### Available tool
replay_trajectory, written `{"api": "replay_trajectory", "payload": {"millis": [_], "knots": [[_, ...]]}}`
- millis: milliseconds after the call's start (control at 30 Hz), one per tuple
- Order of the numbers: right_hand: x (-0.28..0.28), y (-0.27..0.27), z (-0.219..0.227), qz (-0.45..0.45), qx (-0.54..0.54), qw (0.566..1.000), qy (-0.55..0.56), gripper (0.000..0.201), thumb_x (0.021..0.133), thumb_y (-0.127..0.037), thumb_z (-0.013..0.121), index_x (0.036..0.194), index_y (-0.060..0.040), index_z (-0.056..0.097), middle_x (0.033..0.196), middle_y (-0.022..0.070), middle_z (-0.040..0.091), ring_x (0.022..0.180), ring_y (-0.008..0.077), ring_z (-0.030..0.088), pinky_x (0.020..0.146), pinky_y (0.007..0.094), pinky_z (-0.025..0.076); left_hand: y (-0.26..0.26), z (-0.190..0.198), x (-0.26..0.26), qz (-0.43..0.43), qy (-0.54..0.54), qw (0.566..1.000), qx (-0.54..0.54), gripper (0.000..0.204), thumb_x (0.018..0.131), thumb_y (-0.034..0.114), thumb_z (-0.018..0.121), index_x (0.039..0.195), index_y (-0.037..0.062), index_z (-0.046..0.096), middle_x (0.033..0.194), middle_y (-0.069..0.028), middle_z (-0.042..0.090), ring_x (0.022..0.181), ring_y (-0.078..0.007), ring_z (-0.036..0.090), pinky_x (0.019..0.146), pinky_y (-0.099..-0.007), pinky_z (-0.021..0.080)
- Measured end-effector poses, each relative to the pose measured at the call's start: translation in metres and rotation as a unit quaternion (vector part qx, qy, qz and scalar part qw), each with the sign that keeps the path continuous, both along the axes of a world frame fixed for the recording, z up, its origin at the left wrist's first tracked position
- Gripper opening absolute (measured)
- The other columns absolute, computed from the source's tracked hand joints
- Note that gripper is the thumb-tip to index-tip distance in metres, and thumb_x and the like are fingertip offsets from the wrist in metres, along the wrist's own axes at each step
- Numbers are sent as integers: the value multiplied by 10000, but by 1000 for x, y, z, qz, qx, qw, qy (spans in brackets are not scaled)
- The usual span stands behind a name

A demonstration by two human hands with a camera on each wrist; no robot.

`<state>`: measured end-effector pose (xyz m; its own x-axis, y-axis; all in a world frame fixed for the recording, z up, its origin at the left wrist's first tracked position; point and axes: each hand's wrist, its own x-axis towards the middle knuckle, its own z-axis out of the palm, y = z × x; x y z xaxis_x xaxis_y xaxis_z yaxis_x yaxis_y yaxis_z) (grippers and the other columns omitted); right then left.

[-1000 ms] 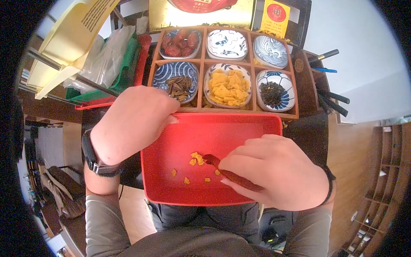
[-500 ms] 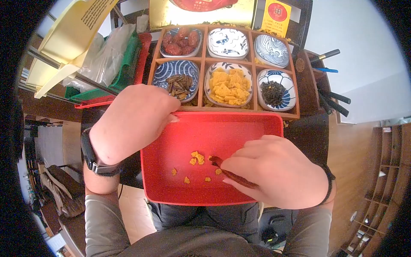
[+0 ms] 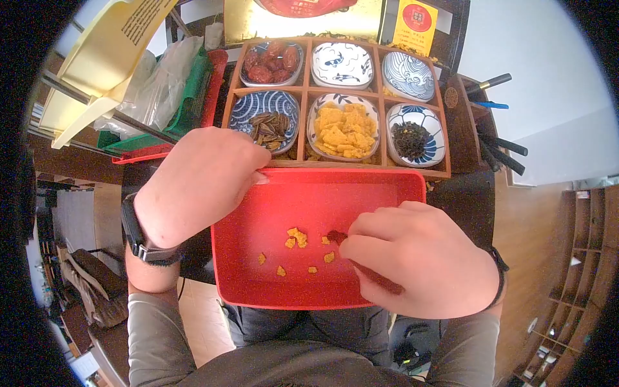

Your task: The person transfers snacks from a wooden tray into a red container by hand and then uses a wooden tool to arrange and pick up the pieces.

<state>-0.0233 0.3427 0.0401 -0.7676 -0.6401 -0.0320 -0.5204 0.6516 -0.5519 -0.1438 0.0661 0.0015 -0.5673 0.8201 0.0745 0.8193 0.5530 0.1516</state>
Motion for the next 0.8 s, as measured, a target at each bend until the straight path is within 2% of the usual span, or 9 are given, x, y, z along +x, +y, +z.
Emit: {"api": "replay_trajectory", "payload": {"millis": [133, 233, 533, 633, 800], "knots": [[2, 0, 0, 2, 5, 1000, 7, 290, 805, -105, 813, 1079, -92, 718, 1018, 73, 695, 882, 305, 711, 772, 421, 549, -1, 0, 0, -3, 2, 1000, 3, 109, 870, 87, 674, 913, 38, 763, 816, -196, 725, 853, -425, 734, 757, -529, 585], [4, -1, 1, -11, 10, 1000, 6, 290, 718, -62, 821, 1000, -88, 761, 1061, 75, 766, 902, 284, 742, 747, 391, 550, -1, -1, 0, -3, 4, 1000, 3, 108, 873, 87, 673, 911, 39, 762, 813, -194, 724, 853, -424, 734, 758, -529, 584], [3, -5, -3, 33, 33, 999, 21, 279, 786, -77, 838, 1053, -111, 761, 1115, 47, 756, 858, 231, 706, 747, 369, 494, 0, 1, 1, 1, -2, 1000, -1, 95, 878, 103, 694, 898, 36, 758, 807, -203, 718, 850, -432, 729, 756, -535, 581], [2, -5, -2, 50, 41, 998, 22, 327, 821, -147, 810, 1135, -110, 725, 1084, 50, 713, 968, 241, 711, 805, 397, 530, 0, 0, 1, 3, -3, 1000, 1, 93, 877, 104, 696, 895, 35, 756, 803, -203, 715, 848, -434, 727, 754, -536, 580], [2, -6, -1, 55, 46, 997, 13, 314, 825, -146, 804, 1128, -107, 729, 1098, 46, 717, 976, 236, 714, 810, 391, 531, 0, -1, 0, 2, 0, 1000, -1, 88, 874, 105, 702, 887, 33, 751, 797, -204, 712, 846, -434, 725, 752, -538, 576]]}}
